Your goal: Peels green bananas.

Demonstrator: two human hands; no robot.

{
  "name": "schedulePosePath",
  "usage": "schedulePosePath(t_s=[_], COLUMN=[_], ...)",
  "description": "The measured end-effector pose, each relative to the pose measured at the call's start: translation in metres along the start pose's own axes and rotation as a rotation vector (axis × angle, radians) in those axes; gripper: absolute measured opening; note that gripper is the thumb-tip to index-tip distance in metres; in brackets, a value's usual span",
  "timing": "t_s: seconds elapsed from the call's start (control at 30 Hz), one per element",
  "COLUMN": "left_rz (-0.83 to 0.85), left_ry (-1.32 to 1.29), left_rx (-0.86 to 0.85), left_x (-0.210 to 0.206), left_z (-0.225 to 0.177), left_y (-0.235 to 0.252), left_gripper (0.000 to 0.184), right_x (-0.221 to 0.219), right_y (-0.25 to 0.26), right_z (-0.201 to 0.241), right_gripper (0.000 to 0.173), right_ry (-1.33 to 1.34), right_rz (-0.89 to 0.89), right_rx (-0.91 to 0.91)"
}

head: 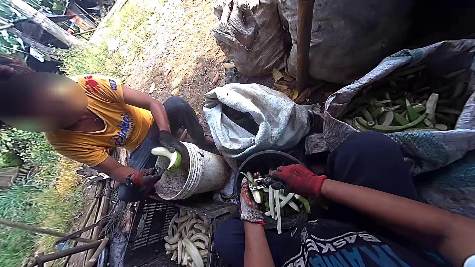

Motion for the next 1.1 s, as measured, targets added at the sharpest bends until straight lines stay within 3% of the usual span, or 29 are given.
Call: schedulePosePath(t_s=[0.1, 0.23, 0.5, 0.57, 0.67, 0.77, 0.9, 1.0, 1.1], left_rz=[0.0, -0.022, 0.041, 0.108, 0.098, -0.007, 0.043, 0.062, 0.167], left_ry=[-0.077, 0.106, 0.234, 0.318, 0.386, 0.533, 0.593, 0.676, 0.88], left_rx=[0.059, 0.012, 0.052, 0.071, 0.049, 0.03, 0.071, 0.111, 0.146], left_x=[-0.006, -0.01, -0.01, -0.009, -0.014, -0.017, -0.011, -0.021, -0.02], left_z=[-0.003, -0.002, -0.006, -0.008, -0.009, -0.01, -0.014, -0.015, -0.02], left_y=[0.0, -0.002, -0.005, -0.007, -0.015, -0.021, -0.026, -0.036, -0.038], left_gripper=[0.041, 0.04, 0.045, 0.049, 0.075, 0.057, 0.039, 0.04, 0.054], right_x=[-0.003, 0.003, 0.014, 0.018, 0.021, 0.022, 0.028, 0.03, 0.032], right_y=[-0.008, 0.001, 0.0, 0.003, 0.006, 0.012, 0.021, 0.028, 0.029], right_z=[-0.001, -0.003, -0.009, -0.012, -0.012, -0.013, -0.012, -0.014, -0.016], right_gripper=[0.04, 0.038, 0.038, 0.037, 0.038, 0.039, 0.038, 0.038, 0.036], right_ry=[-0.013, -0.009, -0.028, -0.028, -0.039, -0.066, -0.06, -0.023, 0.007], right_rz=[0.027, 0.015, 0.011, 0.01, 0.006, 0.014, 0.022, 0.047, 0.07], right_rx=[0.053, -0.037, 0.009, -0.005, 0.024, 0.043, 0.039, 0.014, -0.054])
Point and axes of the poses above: each hand's wrist, its own y-axis towards the middle knuckle, its own x-axis out of the back of the hand, z = x × y, the point moved 1 cm from there along y, towards the middle knuckle, and after that the axes turned 9 degrees about x, right-handed, at the moved point
